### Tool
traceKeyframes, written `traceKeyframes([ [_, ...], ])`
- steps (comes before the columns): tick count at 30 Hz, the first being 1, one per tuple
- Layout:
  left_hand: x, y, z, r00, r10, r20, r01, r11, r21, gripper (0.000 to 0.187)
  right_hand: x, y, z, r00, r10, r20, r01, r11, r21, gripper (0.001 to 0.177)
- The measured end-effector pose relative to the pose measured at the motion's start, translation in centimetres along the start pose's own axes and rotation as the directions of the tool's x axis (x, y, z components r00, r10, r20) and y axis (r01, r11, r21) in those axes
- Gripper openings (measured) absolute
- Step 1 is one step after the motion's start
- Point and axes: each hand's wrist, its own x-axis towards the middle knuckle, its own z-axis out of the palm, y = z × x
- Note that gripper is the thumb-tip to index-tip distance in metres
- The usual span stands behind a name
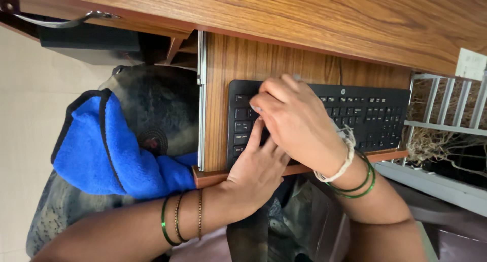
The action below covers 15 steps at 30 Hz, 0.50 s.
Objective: The person cleans a keyboard and its wooden drawer by wiping the surfaces with blue and grey cloths, removing keys, and using a small object to clean between the key slots.
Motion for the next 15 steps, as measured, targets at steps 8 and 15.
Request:
traceKeyframes([
  [8,0.4,1.1,1.9,0.999,-0.018,0.028,0.016,0.997,0.080,0.059,1.0,-1.4,1.5,0.989,-0.108,-0.098,0.105,0.994,-0.038,0.021],
  [15,0.3,0.6,0.8,0.994,-0.013,0.111,0.012,1.000,0.017,0.065,-0.1,0.3,2.1,0.972,-0.206,-0.111,0.203,0.978,-0.036,0.025],
])
